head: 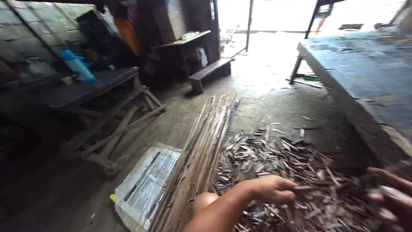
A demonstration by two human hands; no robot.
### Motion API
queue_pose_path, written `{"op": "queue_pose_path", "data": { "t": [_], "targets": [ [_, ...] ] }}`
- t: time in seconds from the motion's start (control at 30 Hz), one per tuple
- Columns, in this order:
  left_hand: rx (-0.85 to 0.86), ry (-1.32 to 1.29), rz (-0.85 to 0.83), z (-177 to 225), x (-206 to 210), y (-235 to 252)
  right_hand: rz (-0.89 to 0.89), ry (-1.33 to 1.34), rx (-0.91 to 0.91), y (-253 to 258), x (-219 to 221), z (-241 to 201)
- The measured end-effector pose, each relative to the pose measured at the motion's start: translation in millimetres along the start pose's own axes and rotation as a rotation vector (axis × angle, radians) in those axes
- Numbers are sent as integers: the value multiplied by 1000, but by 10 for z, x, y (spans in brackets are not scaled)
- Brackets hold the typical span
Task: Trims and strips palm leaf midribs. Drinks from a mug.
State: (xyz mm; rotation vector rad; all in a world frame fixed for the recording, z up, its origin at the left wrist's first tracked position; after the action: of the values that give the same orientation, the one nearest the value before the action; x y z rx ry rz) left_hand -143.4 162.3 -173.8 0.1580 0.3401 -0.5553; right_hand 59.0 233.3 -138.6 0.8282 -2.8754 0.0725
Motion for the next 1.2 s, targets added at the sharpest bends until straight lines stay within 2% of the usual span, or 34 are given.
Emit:
{"op": "queue_pose_path", "data": {
  "t": [0.07, 0.13, 0.27, 0.37, 0.5, 0.63, 0.8, 0.87, 1.0, 1.2],
  "targets": [
    [-20, 20, 23, -16, 19, 24, 48, -5, 70, -10, 177, 109],
    [-75, 3, 49, -13, 2, 29, 106, 35, 48, 30, 239, 168],
    [-117, -153, 131, -88, -96, -37, 197, 112, -34, 36, 73, 33],
    [-131, -112, 99, -141, -135, -45, 260, 149, -99, 2, -34, -80],
    [-98, -168, 41, -143, -102, -33, 100, 75, -61, 40, 262, 14],
    [-124, -391, 25, -140, -75, -65, -82, 93, 17, 75, 590, 234],
    [-114, -427, 109, -136, -178, -52, -18, 47, 49, 84, 496, 269],
    [-121, -449, 115, -137, -168, -76, -82, 56, 64, 55, 586, 308],
    [-115, -564, 69, -79, -131, -62, -337, 7, 44, 31, 883, 379],
    [-72, -693, -70, -44, -69, -83, -387, -22, -57, 4, 981, 245]
  ]
}}
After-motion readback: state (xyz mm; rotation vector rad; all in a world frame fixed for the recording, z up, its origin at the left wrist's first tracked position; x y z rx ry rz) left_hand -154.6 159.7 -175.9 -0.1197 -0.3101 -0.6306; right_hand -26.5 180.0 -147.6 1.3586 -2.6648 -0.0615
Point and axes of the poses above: each hand's wrist, its own y-axis towards the middle knuckle, its own x-axis out of the palm, z = x × y, the point moved 9 cm from there along y, towards the middle knuckle, and after that the axes turned 1 degree about -y, right-handed, at the moved point
